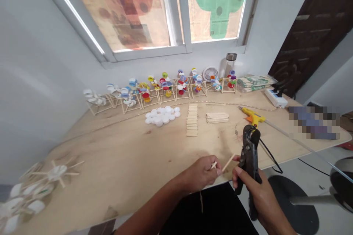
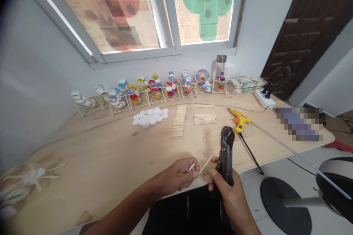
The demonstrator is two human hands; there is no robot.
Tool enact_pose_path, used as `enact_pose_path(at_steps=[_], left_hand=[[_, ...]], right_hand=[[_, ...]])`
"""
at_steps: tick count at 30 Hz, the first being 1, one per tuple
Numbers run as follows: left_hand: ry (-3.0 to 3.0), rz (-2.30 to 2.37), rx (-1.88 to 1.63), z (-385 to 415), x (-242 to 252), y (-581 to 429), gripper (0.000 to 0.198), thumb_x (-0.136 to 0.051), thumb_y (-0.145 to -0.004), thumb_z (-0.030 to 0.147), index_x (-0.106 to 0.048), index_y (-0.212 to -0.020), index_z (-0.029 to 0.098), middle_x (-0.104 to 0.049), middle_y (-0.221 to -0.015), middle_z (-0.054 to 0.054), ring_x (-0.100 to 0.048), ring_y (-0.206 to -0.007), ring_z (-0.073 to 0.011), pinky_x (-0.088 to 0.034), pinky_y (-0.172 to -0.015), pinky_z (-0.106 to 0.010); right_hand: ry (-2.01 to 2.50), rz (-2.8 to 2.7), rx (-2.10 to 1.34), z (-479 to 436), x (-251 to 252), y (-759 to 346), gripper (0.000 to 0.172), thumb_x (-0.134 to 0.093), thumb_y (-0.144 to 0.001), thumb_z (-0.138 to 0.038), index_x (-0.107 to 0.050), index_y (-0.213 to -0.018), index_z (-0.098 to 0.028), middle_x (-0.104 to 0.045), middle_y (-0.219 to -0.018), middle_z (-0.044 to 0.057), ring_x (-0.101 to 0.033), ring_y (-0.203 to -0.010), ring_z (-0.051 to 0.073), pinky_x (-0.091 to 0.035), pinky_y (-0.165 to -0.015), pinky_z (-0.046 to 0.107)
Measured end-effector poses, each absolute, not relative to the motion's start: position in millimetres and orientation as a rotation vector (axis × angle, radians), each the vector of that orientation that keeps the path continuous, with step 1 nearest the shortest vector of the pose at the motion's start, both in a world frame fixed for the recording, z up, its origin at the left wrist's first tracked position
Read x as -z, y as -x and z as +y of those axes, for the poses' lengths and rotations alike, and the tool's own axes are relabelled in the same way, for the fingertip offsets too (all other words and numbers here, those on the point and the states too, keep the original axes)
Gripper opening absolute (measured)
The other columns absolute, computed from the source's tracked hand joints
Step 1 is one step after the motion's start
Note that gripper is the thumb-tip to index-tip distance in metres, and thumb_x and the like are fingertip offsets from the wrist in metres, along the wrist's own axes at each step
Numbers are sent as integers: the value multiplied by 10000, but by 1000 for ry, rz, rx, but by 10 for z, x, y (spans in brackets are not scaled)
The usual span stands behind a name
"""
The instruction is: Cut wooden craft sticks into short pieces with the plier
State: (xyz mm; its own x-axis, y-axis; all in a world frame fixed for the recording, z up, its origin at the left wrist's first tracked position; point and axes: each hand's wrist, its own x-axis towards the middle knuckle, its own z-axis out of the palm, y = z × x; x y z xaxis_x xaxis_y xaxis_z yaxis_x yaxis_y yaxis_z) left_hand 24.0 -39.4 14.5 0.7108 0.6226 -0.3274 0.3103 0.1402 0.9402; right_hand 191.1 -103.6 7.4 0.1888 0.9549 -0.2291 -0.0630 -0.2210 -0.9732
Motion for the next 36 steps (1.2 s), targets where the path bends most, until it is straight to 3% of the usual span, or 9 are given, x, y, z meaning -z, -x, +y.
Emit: enact_pose_path(at_steps=[7,17,22,30,36], left_hand=[[-1192,694,-298,-592,-120,-156,349,-530,-761,503,-424,-839,181,-376,-592,76,-301,-459,-41,-228,-418,-166],[-851,837,-513,-652,-89,-15,220,-468,-817,396,-447,-829,177,-290,-532,91,-174,-396,-26,-88,-390,-172],[-760,817,-611,-659,-62,75,157,-479,-815,300,-508,-866,154,-370,-554,70,-253,-403,-23,-162,-391,-163],[-895,914,-639,-692,-66,120,297,-588,-761,357,-605,-901,95,-633,-744,-63,-498,-488,-60,-352,-438,-186],[-951,910,-560,-728,-81,145,304,-534,-798,396,-602,-857,105,-646,-700,-53,-490,-379,-43,-287,-339,-153]], right_hand=[[1412,-962,-1225,-1040,-149,-1699,350,-614,-725,-481,-580,-832,-149,-534,-526,-21,-522,-537,156,-408,-551,264],[1241,-794,-1353,-976,-201,-1591,238,-660,-718,-355,-540,-784,-160,-498,-515,-55,-472,-460,99,-337,-464,213],[1216,-746,-1395,-977,-201,-1576,229,-665,-710,-338,-540,-787,-161,-510,-521,-52,-481,-456,94,-324,-434,197],[1221,-772,-1420,-987,-178,-1481,221,-669,-704,-332,-550,-782,-162,-521,-523,-48,-496,-460,99,-340,-442,201],[1170,-799,-1424,-973,-187,-1399,179,-664,-717,-290,-567,-800,-165,-538,-535,-44,-499,-471,99,-370,-470,210]])
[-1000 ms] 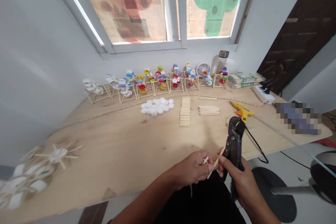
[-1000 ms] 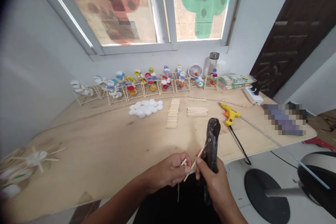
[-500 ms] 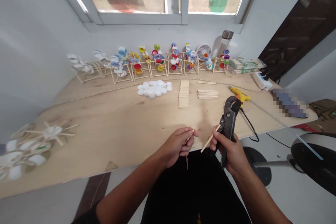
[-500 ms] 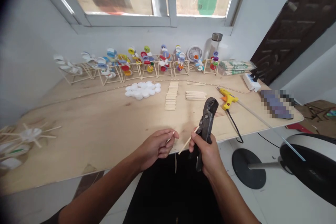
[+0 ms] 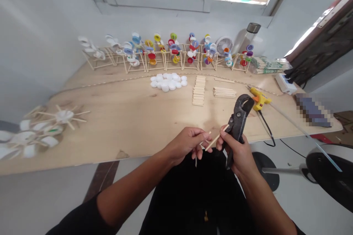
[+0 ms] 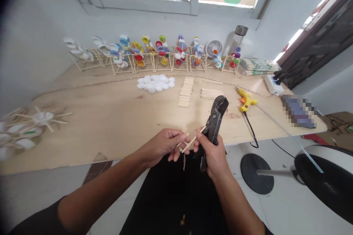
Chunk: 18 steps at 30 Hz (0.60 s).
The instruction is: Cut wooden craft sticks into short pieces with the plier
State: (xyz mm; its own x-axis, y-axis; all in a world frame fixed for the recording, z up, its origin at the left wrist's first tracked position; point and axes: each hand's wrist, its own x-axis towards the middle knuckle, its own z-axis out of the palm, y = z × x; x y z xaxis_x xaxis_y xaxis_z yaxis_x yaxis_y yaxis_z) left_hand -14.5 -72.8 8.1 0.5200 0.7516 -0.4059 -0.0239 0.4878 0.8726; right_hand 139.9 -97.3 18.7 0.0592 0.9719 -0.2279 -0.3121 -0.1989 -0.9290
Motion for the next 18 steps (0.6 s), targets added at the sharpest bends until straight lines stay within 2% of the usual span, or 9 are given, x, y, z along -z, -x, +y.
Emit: enact_pose_path(at_steps=[10,18], left_hand=[[-969,796,-549,-756,-77,139,359,-489,-820,441,-618,-886,113,-653,-757,-69,-493,-381,-28,-269,-315,-132],[-959,786,-568,-777,-63,122,341,-496,-817,439,-591,-838,112,-640,-760,-57,-455,-357,-10,-256,-306,-128]], right_hand=[[1127,-793,-1419,-983,-145,-1304,130,-647,-736,-256,-548,-737,-172,-528,-538,-53,-464,-462,81,-366,-444,185],[1147,-771,-1405,-995,-161,-1280,134,-653,-718,-268,-555,-722,-176,-544,-540,-51,-470,-463,92,-364,-438,195]])
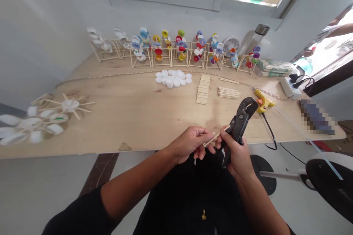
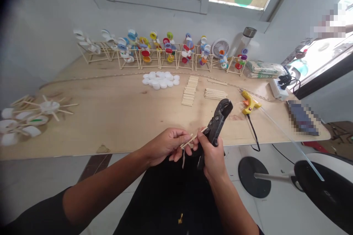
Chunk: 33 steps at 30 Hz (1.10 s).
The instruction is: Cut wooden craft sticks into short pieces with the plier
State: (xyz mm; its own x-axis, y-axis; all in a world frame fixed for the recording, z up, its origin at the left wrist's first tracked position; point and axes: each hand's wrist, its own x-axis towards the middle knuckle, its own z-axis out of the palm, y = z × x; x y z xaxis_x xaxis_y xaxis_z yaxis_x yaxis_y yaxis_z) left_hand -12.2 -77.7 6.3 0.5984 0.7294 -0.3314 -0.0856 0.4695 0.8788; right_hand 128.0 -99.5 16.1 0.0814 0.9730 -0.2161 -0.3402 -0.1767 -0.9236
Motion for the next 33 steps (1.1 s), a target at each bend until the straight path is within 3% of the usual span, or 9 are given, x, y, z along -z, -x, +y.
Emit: enact_pose_path(at_steps=[33], left_hand=[[-948,821,-532,-723,-67,74,277,-555,-781,376,-579,-751,102,-614,-638,-25,-444,-354,-24,-262,-320,-144]], right_hand=[[1170,-759,-1368,-977,-136,-1294,101,-625,-739,-246,-566,-691,-180,-562,-540,-42,-490,-465,104,-374,-458,217]])
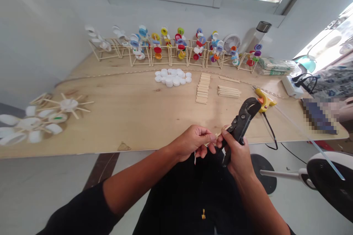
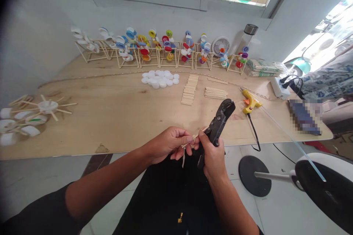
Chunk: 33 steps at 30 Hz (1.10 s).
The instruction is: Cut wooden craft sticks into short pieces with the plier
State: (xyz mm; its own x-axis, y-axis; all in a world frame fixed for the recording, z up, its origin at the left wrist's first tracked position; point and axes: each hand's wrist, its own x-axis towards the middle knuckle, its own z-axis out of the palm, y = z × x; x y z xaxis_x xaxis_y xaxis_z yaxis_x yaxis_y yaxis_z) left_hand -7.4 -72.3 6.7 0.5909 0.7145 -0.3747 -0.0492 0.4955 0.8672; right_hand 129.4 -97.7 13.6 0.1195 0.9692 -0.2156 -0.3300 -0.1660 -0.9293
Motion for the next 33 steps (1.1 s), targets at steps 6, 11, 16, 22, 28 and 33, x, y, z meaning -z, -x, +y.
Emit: enact_pose_path(at_steps=[6,11,16,22,28,33], left_hand=[[-1039,836,-596,-763,-89,61,264,-521,-798,365,-561,-734,112,-591,-598,-3,-432,-347,-25,-241,-321,-140],[-1111,928,-643,-709,-178,150,255,-539,-783,347,-534,-681,113,-583,-568,1,-409,-328,-20,-231,-321,-139],[-1137,953,-736,-607,-244,291,244,-557,-774,345,-529,-685,119,-575,-530,10,-395,-327,-21,-258,-342,-145],[-1222,941,-736,-547,-386,377,281,-565,-757,393,-534,-685,123,-568,-512,11,-372,-321,-25,-251,-338,-159],[-1316,976,-712,-546,-493,397,256,-549,-762,364,-523,-664,129,-547,-490,22,-352,-319,-30,-253,-343,-166],[-1490,1018,-644,-541,-547,394,259,-497,-801,353,-525,-657,139,-545,-518,23,-367,-361,-35,-276,-375,-159]], right_hand=[[1188,-798,-1360,-976,-125,-1301,92,-605,-757,-242,-554,-727,-172,-550,-554,-38,-477,-502,103,-357,-485,217],[1282,-924,-1318,-1062,-165,-1382,155,-596,-763,-279,-550,-874,-181,-556,-579,-41,-484,-552,115,-348,-523,222],[1403,-1106,-1318,-1233,-154,-1488,233,-557,-792,-341,-542,-965,-185,-560,-637,-26,-527,-653,157,-392,-667,277],[1476,-1385,-1427,-1325,-100,-1491,234,-525,-799,-355,-547,-955,-183,-544,-692,-5,-532,-687,176,-405,-669,297],[1480,-1523,-1393,-1344,-104,-1432,209,-498,-809,-318,-541,-963,-184,-530,-699,-13,-508,-676,160,-405,-644,282],[1479,-1549,-1412,-1342,-130,-1382,181,-496,-809,-280,-530,-962,-189,-525,-683,-22,-489,-646,145,-397,-616,264]])
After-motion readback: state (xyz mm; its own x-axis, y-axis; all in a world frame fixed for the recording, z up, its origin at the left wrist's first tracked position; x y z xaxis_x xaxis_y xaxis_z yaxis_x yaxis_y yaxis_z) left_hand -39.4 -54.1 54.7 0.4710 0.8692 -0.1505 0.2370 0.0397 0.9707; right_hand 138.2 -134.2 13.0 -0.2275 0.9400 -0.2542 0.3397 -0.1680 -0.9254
